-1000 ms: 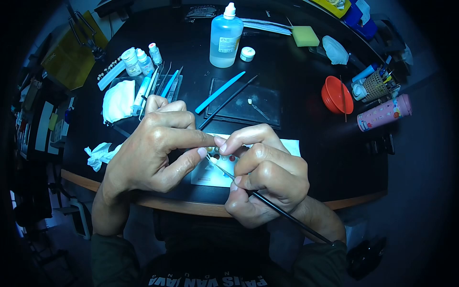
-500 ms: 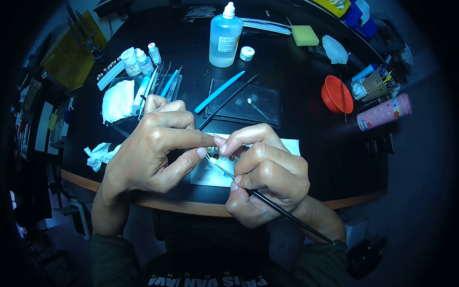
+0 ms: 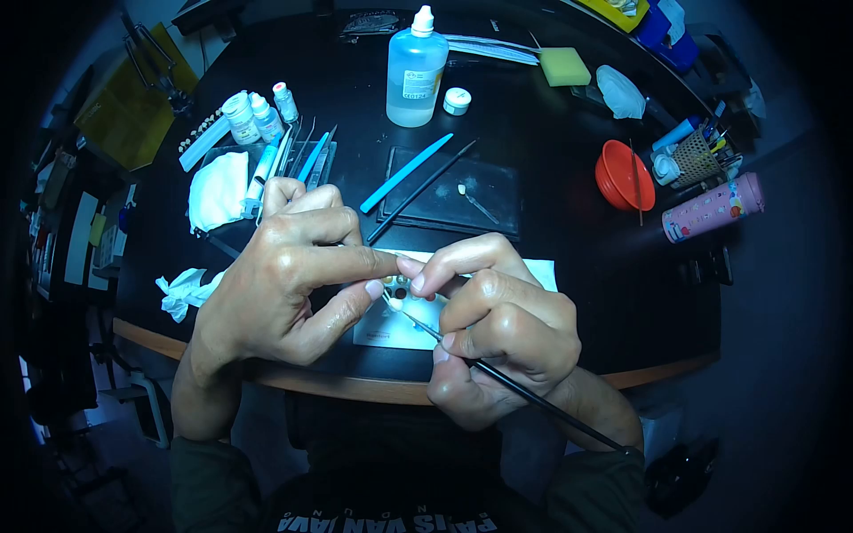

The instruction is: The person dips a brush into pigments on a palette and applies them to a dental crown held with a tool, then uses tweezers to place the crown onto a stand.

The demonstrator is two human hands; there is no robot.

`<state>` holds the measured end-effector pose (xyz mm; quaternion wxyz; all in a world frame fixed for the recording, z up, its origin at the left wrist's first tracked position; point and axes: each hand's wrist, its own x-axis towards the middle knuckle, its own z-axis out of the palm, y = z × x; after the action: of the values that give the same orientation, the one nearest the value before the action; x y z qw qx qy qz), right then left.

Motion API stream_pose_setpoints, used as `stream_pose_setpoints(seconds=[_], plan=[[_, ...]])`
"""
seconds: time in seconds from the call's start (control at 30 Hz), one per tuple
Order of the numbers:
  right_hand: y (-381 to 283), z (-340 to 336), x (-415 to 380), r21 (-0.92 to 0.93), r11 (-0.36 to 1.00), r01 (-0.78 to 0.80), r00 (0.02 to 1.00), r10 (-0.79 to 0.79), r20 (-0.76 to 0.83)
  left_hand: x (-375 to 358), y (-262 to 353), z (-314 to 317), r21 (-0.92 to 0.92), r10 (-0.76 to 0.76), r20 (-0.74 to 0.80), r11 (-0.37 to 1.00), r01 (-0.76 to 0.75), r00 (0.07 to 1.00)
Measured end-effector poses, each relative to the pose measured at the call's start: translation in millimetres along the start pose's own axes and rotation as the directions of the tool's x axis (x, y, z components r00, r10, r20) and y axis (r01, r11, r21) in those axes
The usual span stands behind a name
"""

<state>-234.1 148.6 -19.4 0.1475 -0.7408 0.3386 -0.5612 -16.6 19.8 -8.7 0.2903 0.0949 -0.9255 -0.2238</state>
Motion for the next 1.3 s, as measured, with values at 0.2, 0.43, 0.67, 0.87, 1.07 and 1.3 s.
stream_pose_setpoints(seconds=[0.2, 0.43, 0.67, 0.87, 1.07, 1.3], plan=[[0.7, 0.1, 1.1, -0.01, 1.0, 0.009, 1.0, -0.009, 0.012, -0.3, 0.8, 1.2, 0.0, 0.016, -0.041, 1.0, -0.016, 0.999], [-0.2, 1.1, 1.0, 0.005, 1.0, -0.005, 1.0, 0.005, 0.001, 0.1, 0.7, 0.6, 0.014, 0.027, -0.043, 1.0, -0.026, 0.999], [0.5, 0.0, 0.1, -0.005, 1.0, 0.001, 1.0, -0.001, -0.001, -0.5, 0.9, 0.2, 0.018, 0.02, -0.028, 1.0, -0.019, 0.999], [-0.4, 0.1, 0.9, 0.02, 1.0, -0.013, 1.0, 0.014, -0.028, 0.1, 1.2, -0.9, 0.037, 0.054, -0.04, 0.998, -0.052, 0.998], [1.7, -0.8, -0.5, 0.001, 1.0, -0.009, 1.0, 0.009, -0.026, 0.5, 1.0, -1.8, 0.009, 0.062, -0.04, 0.998, -0.062, 0.997], [4.4, 0.8, -1.2, -0.008, 1.0, 0.014, 0.999, -0.015, -0.037, 0.7, 1.2, -1.6, -0.003, 0.059, -0.048, 0.998, -0.059, 0.997]])
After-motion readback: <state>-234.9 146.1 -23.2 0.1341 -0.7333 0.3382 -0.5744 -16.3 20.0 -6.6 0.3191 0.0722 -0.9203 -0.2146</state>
